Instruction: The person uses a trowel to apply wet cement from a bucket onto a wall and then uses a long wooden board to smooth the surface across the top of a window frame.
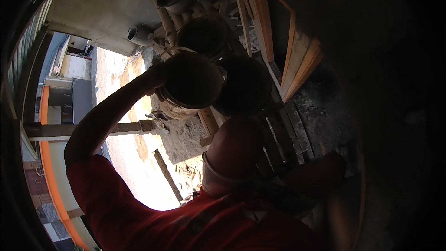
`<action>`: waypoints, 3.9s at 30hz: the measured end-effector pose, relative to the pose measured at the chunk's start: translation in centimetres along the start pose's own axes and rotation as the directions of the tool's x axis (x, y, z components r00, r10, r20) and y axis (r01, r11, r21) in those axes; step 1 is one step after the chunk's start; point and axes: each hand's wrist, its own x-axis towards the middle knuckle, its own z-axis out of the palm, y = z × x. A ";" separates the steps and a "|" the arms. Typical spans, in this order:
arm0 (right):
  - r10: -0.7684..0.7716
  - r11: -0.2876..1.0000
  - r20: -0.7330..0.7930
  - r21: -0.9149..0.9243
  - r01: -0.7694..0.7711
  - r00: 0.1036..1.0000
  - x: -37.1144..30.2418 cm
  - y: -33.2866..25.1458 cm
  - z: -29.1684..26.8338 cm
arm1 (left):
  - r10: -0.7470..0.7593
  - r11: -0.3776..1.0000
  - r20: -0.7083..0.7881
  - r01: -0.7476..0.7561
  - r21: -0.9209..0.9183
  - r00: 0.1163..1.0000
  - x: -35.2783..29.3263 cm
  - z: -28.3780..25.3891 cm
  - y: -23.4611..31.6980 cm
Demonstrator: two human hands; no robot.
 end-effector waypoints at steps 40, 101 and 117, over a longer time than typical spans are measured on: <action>-0.342 -0.161 0.806 -0.557 0.815 0.483 20.1 -38.4 17.5 | 0.183 0.649 -0.195 -0.267 -0.712 0.964 2.4 1.0 -22.9; -0.328 -0.029 0.696 -0.683 0.730 0.638 10.0 -41.8 14.5 | -0.108 0.190 -0.245 -0.222 -0.956 0.964 9.2 6.6 -26.3; -0.388 -0.073 0.635 -0.743 0.665 0.668 12.4 -42.7 17.6 | -0.114 0.175 -0.273 -0.251 -0.952 0.955 18.5 -0.7 -22.7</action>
